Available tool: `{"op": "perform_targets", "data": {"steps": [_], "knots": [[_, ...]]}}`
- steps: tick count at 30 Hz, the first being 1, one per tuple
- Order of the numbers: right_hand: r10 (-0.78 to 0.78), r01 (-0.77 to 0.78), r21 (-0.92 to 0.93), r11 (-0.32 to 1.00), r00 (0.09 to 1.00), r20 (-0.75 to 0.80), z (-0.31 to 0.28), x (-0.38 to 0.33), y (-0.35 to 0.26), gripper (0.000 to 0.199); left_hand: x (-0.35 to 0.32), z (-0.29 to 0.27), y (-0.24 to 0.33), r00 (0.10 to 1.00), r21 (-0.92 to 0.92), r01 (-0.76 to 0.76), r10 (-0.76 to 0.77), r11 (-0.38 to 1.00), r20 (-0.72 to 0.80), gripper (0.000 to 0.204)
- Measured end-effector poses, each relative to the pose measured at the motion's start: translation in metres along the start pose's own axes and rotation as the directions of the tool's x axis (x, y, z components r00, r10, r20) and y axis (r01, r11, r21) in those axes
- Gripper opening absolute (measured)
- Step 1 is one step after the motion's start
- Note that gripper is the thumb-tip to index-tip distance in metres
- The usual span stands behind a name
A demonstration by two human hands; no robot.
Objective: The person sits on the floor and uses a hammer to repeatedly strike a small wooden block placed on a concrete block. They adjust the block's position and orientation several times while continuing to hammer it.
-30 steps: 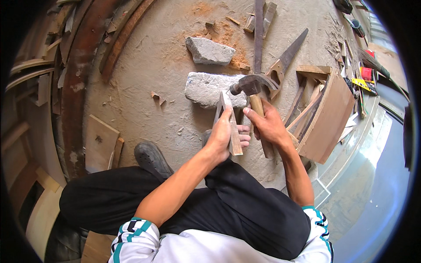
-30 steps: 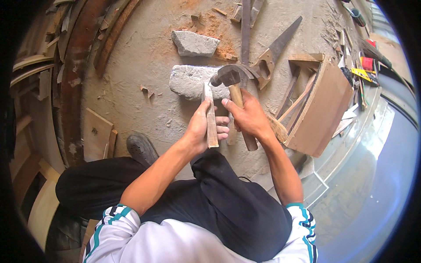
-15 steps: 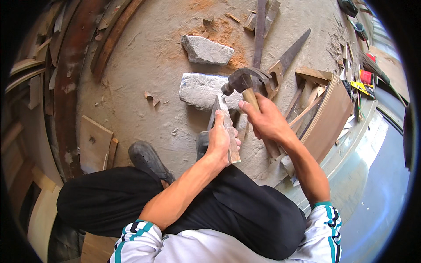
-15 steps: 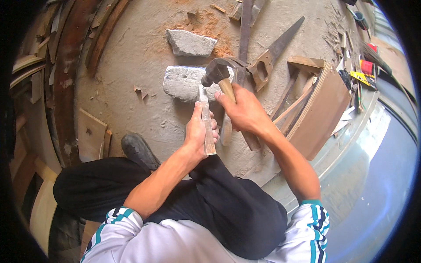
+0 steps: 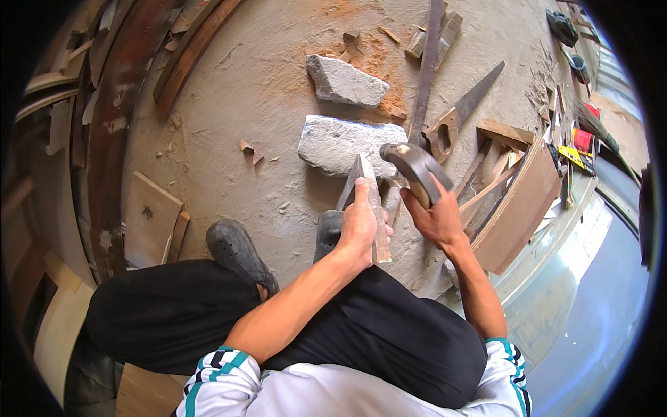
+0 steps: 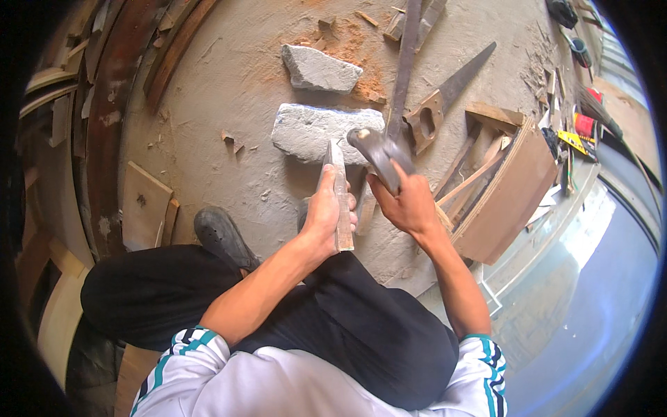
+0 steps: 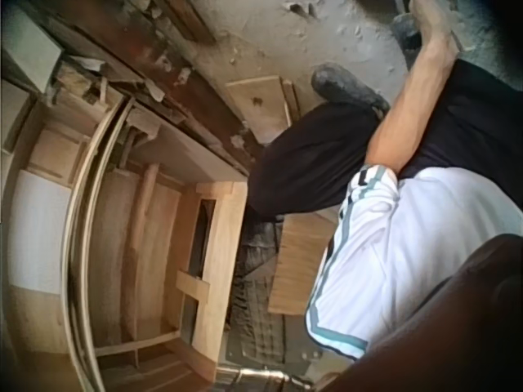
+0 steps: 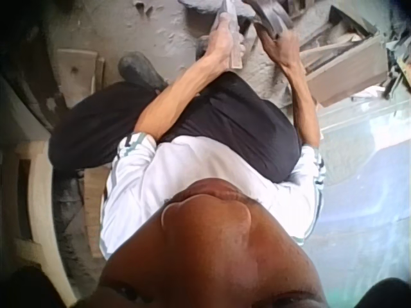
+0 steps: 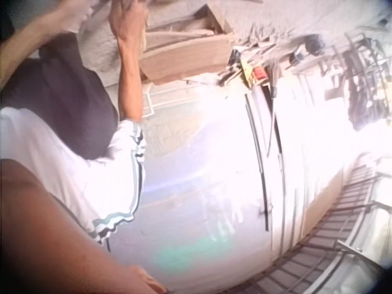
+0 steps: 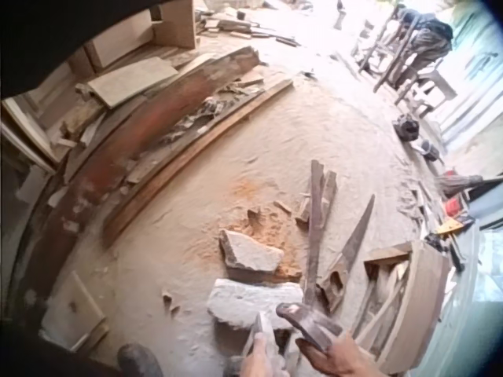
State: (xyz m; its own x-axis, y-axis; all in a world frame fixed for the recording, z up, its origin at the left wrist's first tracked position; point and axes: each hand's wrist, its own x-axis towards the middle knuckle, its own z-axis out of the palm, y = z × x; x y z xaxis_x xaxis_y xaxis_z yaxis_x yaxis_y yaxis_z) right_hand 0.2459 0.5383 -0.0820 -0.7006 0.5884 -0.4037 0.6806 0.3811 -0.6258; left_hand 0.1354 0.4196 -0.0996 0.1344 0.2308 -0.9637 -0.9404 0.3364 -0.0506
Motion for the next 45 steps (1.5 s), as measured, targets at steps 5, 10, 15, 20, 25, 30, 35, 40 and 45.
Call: {"op": "perform_targets", "data": {"steps": [5,10,15,20,25,30,35,40,45], "knots": [[-0.301,0.297,-0.062,0.953,0.952,-0.056,0.014,0.002,0.023,0.025,0.009,-0.004,-0.006,0.999,0.029,-0.044,0.043,0.999,0.032,0.073],[-0.192,0.195,0.029,0.98,0.979,-0.075,0.012,0.023,0.012,0.022,0.008,-0.001,-0.005,0.999,-0.011,-0.041,0.041,0.999,0.019,0.068],[-0.376,0.386,0.003,0.922,0.901,-0.215,0.015,0.024,0.014,0.015,0.011,-0.003,-0.007,0.998,-0.028,-0.039,0.04,0.999,0.04,0.074],[0.175,-0.19,0.233,0.954,0.981,0.084,0.008,0.023,0.002,0.015,0.005,0.001,-0.003,1.0,-0.057,-0.019,0.02,0.998,0.02,0.054],[0.128,-0.12,0.29,0.949,0.992,-0.006,0.009,0.023,0.005,0.014,0.005,-0.001,-0.003,0.999,-0.06,-0.025,0.027,0.998,0.024,0.054],[0.196,-0.221,0.259,0.94,0.973,0.118,0.018,0.025,0.007,0.018,0.007,-0.001,-0.004,0.998,-0.077,-0.027,0.031,0.997,0.054,0.053],[0.195,-0.172,0.433,0.885,0.981,-0.008,0.031,0.016,0.014,0.021,0.006,0.001,-0.003,0.999,-0.084,-0.018,0.022,0.996,0.043,0.051],[0.384,-0.441,0.446,0.779,0.898,0.216,0.008,0.02,-0.006,0.036,0.009,-0.004,-0.005,0.996,-0.09,-0.013,0.021,0.996,0.087,0.05],[0.347,-0.426,0.553,0.716,0.904,0.248,-0.025,0.039,-0.011,0.035,0.012,-0.01,-0.001,0.99,-0.096,0.029,-0.016,0.995,0.138,0.055]]}}
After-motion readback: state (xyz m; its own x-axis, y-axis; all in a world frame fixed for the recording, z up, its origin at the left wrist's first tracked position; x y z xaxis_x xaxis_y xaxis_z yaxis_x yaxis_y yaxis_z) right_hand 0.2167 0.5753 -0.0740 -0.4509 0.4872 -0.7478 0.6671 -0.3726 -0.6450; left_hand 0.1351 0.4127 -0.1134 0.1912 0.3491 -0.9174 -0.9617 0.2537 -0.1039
